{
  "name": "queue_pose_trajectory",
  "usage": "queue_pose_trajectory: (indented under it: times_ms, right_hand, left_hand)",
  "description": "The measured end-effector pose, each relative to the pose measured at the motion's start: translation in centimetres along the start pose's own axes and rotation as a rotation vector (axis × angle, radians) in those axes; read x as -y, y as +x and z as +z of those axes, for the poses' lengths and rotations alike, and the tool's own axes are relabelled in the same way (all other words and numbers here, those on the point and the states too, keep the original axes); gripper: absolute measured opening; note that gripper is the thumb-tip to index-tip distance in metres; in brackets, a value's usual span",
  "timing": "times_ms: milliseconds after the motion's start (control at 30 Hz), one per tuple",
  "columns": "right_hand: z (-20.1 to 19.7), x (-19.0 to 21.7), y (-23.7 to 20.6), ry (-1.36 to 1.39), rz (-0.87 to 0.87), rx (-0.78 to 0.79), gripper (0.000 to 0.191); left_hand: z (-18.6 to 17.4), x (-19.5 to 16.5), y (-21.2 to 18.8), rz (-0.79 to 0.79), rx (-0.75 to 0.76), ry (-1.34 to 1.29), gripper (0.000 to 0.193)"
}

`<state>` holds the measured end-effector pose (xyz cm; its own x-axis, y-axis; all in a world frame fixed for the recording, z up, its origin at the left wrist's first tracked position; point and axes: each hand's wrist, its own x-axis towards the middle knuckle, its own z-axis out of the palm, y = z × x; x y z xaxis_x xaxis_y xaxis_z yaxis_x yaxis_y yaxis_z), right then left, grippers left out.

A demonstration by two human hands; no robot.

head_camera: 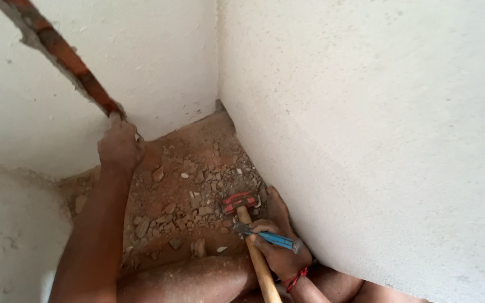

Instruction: The person sits on the floor in a corner and cuts a vertical groove into the base of a brick wall, holding a chisel against the masonry and striking it with a mallet. They reposition the chisel along the groove and clear debris from the work area as rubble accumulates.

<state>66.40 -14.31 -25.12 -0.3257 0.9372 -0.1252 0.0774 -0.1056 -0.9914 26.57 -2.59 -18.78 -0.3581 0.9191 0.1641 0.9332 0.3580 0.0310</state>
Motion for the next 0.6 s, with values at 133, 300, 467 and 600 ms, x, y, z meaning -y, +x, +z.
queue_pose_trajectory:
  times_ms: [133, 300, 467, 600]
  right_hand:
    - [0.1, -0.1, -0.1, -0.042, -0.141, -0.007, 0.025]
    - [0.3, 0.0, -0.1, -0.065, 0.038, -0.065, 0.051]
    - [0.4, 0.2, 0.0, -0.126, -0.118, -0.047, 0.018]
    - [0.5, 0.4, 0.0, -0.184, -0.098, 0.003, 0.012]
  left_hand:
    - [0.3, -0.7, -0.1, -0.019, -0.087, -0.093, 0.021]
    - [0.1, -0.5, -0.8, 0.037, -0.208, -0.212, 0.017]
    - [-0.8, -0.5, -0.4, 0.045, -0.120, -0.078, 0.020]
    - [-1.6, -1.0, -0.1, -0.061, 0.023, -0.052, 0.021]
